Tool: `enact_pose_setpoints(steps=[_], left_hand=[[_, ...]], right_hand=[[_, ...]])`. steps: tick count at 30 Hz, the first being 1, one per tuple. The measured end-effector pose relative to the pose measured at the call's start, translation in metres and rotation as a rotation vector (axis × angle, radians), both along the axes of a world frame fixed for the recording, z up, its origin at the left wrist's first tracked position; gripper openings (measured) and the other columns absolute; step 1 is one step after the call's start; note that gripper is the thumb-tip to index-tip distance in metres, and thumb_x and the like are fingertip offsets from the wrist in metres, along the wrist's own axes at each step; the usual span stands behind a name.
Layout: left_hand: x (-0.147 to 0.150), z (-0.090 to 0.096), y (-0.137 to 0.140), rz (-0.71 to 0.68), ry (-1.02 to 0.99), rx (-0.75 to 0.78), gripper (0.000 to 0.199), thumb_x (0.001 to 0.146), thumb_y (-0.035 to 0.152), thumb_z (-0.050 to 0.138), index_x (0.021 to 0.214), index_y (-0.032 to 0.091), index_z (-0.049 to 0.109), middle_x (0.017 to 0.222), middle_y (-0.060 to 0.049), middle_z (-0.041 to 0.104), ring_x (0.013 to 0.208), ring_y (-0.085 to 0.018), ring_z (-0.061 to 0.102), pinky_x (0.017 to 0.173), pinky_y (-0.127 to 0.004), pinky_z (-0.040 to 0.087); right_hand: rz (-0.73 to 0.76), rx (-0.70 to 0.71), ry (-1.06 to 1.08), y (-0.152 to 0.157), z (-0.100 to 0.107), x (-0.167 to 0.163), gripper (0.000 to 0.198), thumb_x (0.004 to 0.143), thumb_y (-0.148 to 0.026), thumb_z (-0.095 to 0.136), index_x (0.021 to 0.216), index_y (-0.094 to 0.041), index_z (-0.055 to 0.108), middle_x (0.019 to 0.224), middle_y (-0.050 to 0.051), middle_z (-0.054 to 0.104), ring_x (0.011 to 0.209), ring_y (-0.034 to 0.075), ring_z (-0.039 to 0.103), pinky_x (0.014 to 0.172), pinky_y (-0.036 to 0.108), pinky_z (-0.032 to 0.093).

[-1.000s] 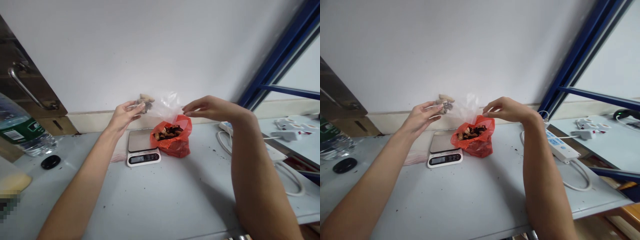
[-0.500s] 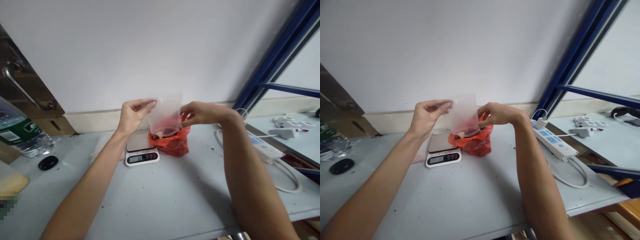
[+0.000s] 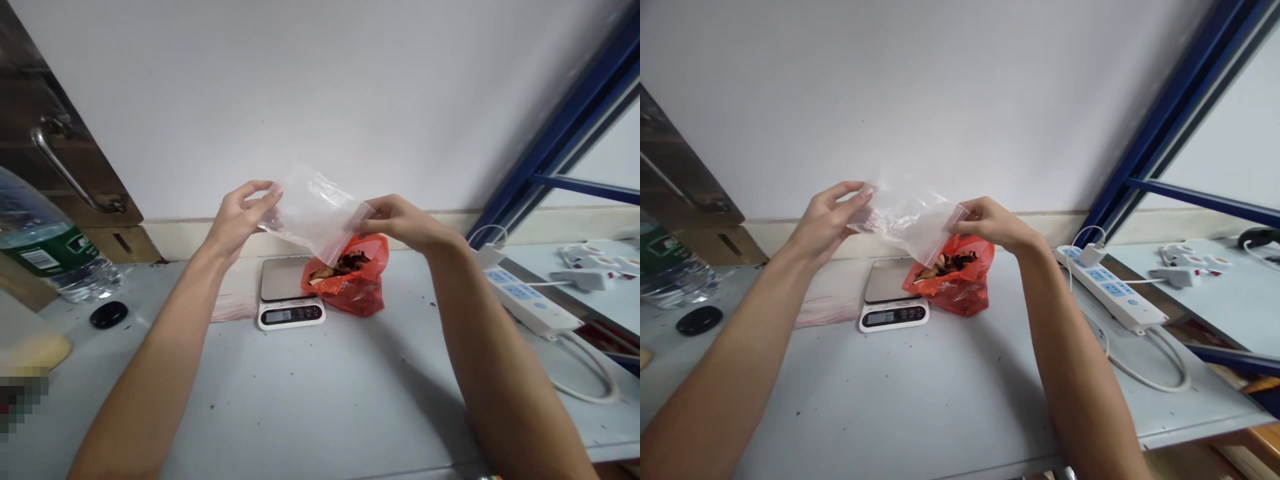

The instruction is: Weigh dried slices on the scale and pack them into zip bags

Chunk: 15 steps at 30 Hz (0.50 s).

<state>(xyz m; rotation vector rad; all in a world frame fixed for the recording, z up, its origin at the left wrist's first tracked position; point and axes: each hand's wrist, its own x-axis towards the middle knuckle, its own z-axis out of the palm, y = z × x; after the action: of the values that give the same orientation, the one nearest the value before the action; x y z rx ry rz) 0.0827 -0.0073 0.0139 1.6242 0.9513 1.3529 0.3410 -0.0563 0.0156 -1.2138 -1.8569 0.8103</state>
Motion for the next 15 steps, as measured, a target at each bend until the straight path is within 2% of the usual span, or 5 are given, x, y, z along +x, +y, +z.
enact_pose_setpoints(steps=[4, 7, 11, 15], left_hand=[[-0.022, 0.007, -0.001, -0.002, 0.165, 0.059, 0.024, 0.077, 0.039, 0.079, 0.077, 0.017, 0.072, 0.076, -0.004, 0.072, 0.075, -0.019, 0.071, 0.075, -0.033, 0.059], [-0.044, 0.012, 0.000, 0.035, 0.319, 0.086, 0.022, 0.073, 0.039, 0.078, 0.067, 0.018, 0.072, 0.078, -0.006, 0.075, 0.085, -0.023, 0.073, 0.080, -0.033, 0.059], [-0.084, 0.016, 0.003, 0.086, 0.613, -0.031, 0.024, 0.071, 0.045, 0.074, 0.071, 0.022, 0.076, 0.080, -0.006, 0.078, 0.089, -0.025, 0.074, 0.084, -0.033, 0.058], [-0.127, 0.012, 0.009, 0.089, 0.862, -0.225, 0.040, 0.072, 0.056, 0.068, 0.094, 0.024, 0.078, 0.098, -0.009, 0.080, 0.094, -0.028, 0.075, 0.079, -0.032, 0.058]], right_hand=[[-0.033, -0.008, 0.256, 0.002, -0.004, -0.017, 0.022, 0.070, -0.030, 0.077, 0.074, -0.019, 0.059, 0.074, 0.004, 0.073, 0.076, 0.020, 0.071, 0.079, 0.038, 0.058], [-0.099, 0.058, 0.309, 0.006, -0.006, -0.034, 0.022, 0.072, -0.025, 0.076, 0.082, -0.020, 0.057, 0.067, 0.000, 0.069, 0.070, 0.018, 0.071, 0.077, 0.038, 0.059], [-0.209, 0.235, 0.198, 0.018, -0.006, -0.066, 0.014, 0.079, -0.020, 0.067, 0.093, -0.018, 0.064, 0.072, 0.001, 0.071, 0.072, 0.020, 0.072, 0.076, 0.037, 0.058], [-0.271, 0.511, -0.134, 0.028, -0.005, -0.116, 0.018, 0.089, -0.015, 0.057, 0.099, -0.015, 0.071, 0.084, 0.007, 0.076, 0.079, 0.020, 0.072, 0.080, 0.035, 0.054]])
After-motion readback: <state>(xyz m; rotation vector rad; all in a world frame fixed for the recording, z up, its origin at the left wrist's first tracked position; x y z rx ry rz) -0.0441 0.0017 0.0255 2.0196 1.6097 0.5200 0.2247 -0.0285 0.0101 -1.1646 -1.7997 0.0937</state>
